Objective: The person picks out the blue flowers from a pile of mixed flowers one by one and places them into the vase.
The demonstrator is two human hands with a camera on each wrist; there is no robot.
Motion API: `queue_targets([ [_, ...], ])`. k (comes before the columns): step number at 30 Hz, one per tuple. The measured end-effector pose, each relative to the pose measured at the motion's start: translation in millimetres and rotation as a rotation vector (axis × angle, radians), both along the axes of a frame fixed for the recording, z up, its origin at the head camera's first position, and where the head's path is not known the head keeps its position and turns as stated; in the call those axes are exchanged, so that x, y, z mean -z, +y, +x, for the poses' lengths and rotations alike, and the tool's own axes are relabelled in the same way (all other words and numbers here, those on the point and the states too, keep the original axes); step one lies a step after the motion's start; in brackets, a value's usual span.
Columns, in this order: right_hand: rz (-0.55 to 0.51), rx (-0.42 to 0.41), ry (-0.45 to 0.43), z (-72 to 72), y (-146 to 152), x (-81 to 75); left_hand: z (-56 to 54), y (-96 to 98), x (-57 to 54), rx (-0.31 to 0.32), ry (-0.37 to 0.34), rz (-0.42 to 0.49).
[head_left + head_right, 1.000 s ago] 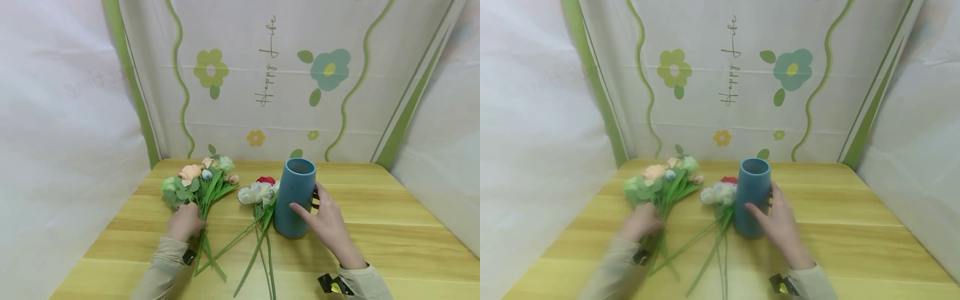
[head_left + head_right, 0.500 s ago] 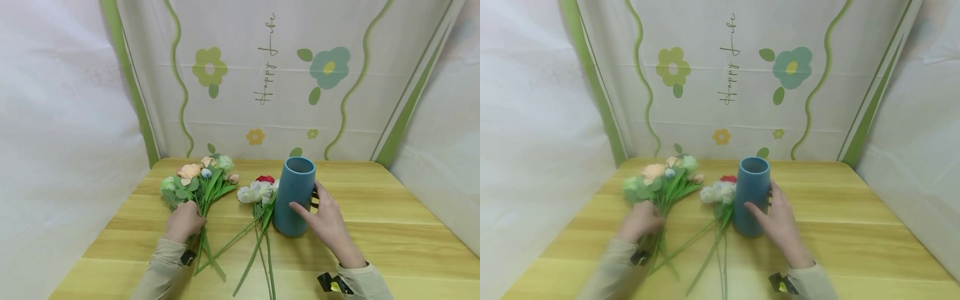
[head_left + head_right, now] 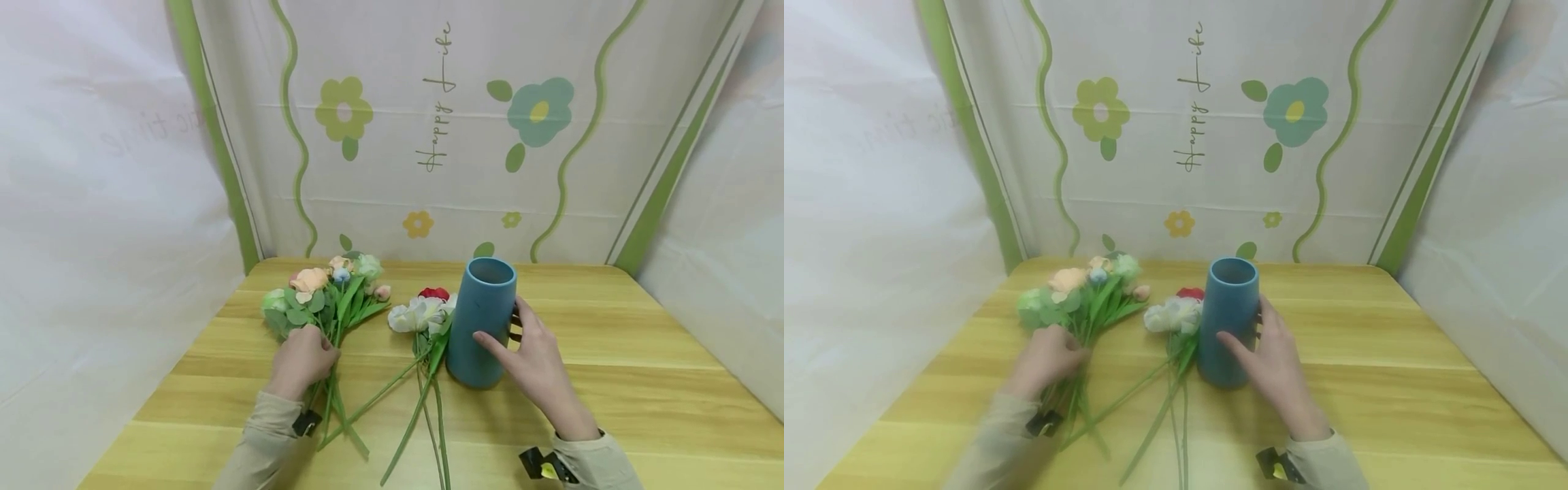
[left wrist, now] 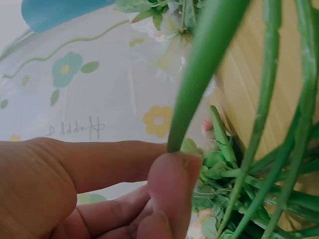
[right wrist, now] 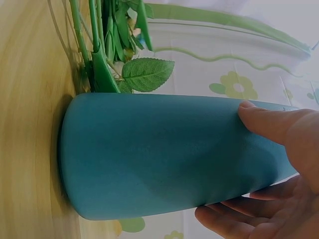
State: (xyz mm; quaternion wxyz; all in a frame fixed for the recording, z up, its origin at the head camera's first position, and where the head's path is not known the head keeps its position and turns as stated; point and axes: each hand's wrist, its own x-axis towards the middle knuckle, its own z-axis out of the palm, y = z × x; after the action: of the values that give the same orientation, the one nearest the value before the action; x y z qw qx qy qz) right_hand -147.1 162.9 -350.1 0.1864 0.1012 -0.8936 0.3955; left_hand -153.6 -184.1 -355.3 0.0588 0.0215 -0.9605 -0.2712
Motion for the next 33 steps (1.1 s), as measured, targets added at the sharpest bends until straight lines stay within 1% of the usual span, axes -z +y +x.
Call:
queue_targets([
  [7, 0.002, -0.001, -0.01, 0.5, 0.6, 2.1, 2.8, 5.9, -3.0, 0.019, 0.151, 0.022],
  [12, -0.004, 0.002, -0.012, -0.6, 1.9, 3.5, 0.5, 10.7, -3.8, 0.051, 0.27, 0.039],
  [14, -0.002, 0.003, -0.009, -1.5, 2.2, 4.2, -0.6, 12.4, -2.9, 0.057, 0.297, 0.05],
  [18, 0.004, -0.005, -0.002, -4.1, 1.7, 6.0, -0.4, 15.8, -0.9, 0.069, 0.325, 0.069],
  [22, -0.003, -0.013, 0.009, -5.4, 0.9, 6.2, 2.5, 22.7, -3.3, 0.12, 0.356, 0.094],
  [26, -0.008, -0.019, 0.007, -5.2, 0.9, 6.8, 5.6, 33.1, -1.2, 0.183, 0.371, 0.104],
  [33, -0.003, -0.01, 0.0, -4.4, 1.1, 6.1, 10.3, 52.1, 5.0, 0.326, 0.334, 0.135],
])
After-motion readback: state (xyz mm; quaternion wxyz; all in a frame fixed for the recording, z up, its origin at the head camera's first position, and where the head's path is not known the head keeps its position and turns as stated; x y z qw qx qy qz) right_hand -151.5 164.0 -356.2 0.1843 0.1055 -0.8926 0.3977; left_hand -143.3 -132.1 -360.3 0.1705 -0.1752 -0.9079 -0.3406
